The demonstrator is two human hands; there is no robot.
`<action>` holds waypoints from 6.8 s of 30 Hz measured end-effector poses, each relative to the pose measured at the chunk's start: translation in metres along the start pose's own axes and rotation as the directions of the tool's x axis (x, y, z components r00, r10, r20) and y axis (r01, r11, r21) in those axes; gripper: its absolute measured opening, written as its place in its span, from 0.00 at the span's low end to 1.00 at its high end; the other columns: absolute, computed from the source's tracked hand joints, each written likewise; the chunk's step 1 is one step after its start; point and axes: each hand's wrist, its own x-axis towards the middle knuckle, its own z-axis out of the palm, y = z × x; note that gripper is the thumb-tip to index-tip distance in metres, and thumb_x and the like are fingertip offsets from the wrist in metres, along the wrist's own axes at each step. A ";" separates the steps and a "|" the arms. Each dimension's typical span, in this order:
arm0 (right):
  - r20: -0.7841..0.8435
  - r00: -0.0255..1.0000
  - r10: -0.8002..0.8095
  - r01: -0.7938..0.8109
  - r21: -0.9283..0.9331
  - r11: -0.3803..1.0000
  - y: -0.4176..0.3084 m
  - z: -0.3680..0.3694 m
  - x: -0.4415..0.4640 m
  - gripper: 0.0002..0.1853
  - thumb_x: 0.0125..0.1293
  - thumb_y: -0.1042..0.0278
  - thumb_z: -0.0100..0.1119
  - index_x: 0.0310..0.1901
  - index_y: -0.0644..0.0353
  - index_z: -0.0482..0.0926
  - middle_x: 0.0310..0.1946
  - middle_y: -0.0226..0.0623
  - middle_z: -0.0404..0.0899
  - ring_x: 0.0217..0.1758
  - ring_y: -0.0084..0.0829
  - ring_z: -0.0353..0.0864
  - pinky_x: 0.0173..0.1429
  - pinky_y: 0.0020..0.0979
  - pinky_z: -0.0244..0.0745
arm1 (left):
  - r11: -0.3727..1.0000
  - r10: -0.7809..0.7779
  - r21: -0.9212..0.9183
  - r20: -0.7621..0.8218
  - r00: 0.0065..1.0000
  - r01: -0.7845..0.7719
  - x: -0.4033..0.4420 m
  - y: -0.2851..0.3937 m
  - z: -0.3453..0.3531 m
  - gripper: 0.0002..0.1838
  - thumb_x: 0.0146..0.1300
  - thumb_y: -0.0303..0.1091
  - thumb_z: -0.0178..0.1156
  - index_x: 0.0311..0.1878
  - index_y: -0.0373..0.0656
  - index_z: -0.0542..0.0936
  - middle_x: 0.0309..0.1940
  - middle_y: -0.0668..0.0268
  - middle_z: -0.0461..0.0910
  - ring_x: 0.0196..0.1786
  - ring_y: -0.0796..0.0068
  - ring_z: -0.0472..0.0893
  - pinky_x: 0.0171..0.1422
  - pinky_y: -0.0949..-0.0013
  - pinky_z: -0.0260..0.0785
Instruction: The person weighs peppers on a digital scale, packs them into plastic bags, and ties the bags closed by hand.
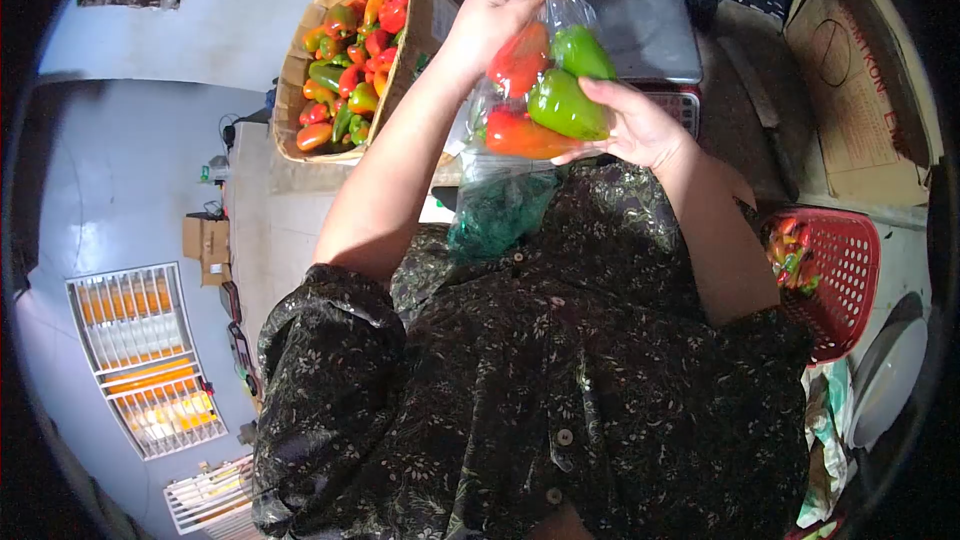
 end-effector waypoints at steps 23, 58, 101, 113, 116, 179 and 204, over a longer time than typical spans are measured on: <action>-0.193 0.981 -0.027 0.039 0.062 0.997 0.024 -0.023 0.018 0.24 0.67 0.63 0.52 0.62 0.63 0.65 0.57 0.44 0.72 0.58 0.43 0.74 0.55 0.56 0.75 | 0.923 -0.237 0.362 0.281 0.930 0.126 -0.052 0.045 -0.043 0.21 0.57 0.28 0.59 0.55 0.36 0.74 0.40 0.66 0.82 0.41 0.78 0.80 0.49 0.71 0.72; -0.196 0.981 0.013 -0.165 -0.788 0.593 0.038 -0.025 0.030 0.22 0.70 0.52 0.46 0.40 0.65 0.83 0.32 0.39 0.84 0.36 0.28 0.79 0.48 0.29 0.70 | 0.922 -0.321 -0.257 -0.086 0.943 0.291 -0.177 -0.043 0.039 0.14 0.62 0.33 0.56 0.49 0.41 0.69 0.49 0.61 0.72 0.51 0.67 0.75 0.57 0.61 0.68; -0.163 0.702 -0.693 0.182 -0.901 0.395 0.010 -0.016 0.070 0.16 0.72 0.59 0.46 0.47 0.61 0.79 0.39 0.42 0.82 0.40 0.36 0.79 0.47 0.26 0.71 | 0.958 -0.090 0.262 -0.111 0.990 0.116 -0.098 -0.061 0.016 0.20 0.52 0.35 0.60 0.49 0.44 0.72 0.26 0.59 0.78 0.31 0.68 0.81 0.37 0.66 0.72; -0.090 0.791 -0.605 0.273 -0.833 0.481 -0.060 -0.072 0.090 0.15 0.70 0.64 0.44 0.41 0.65 0.79 0.33 0.33 0.81 0.37 0.21 0.78 0.42 0.26 0.71 | 0.859 0.037 0.510 -0.161 0.986 0.051 0.011 -0.096 0.038 0.19 0.54 0.41 0.67 0.43 0.43 0.73 0.31 0.62 0.79 0.34 0.68 0.79 0.43 0.64 0.71; -0.106 0.784 -0.612 0.274 -0.826 0.493 -0.071 -0.066 0.076 0.13 0.70 0.66 0.47 0.43 0.66 0.79 0.34 0.31 0.81 0.37 0.19 0.76 0.42 0.24 0.71 | 0.970 0.194 0.203 -0.320 0.927 -0.133 0.011 -0.091 0.062 0.17 0.57 0.42 0.64 0.41 0.42 0.74 0.32 0.54 0.79 0.36 0.60 0.80 0.46 0.63 0.72; -0.055 0.914 -0.402 0.064 -0.959 0.276 -0.011 0.020 0.024 0.18 0.69 0.55 0.49 0.50 0.60 0.77 0.47 0.43 0.79 0.54 0.33 0.75 0.58 0.35 0.67 | 0.832 0.361 -0.358 -0.232 0.903 -0.424 -0.039 0.101 0.129 0.08 0.59 0.16 0.48 0.39 0.37 0.73 0.34 0.65 0.75 0.41 0.73 0.77 0.49 0.75 0.66; -0.184 0.835 -0.519 -0.111 -0.979 0.169 -0.043 0.058 0.034 0.30 0.71 0.42 0.36 0.42 0.63 0.79 0.38 0.49 0.80 0.44 0.45 0.78 0.52 0.42 0.68 | 0.608 -0.444 -0.738 -0.012 0.896 0.292 -0.120 0.047 0.017 0.41 0.62 0.37 0.61 0.71 0.42 0.48 0.66 0.58 0.60 0.68 0.63 0.62 0.71 0.60 0.56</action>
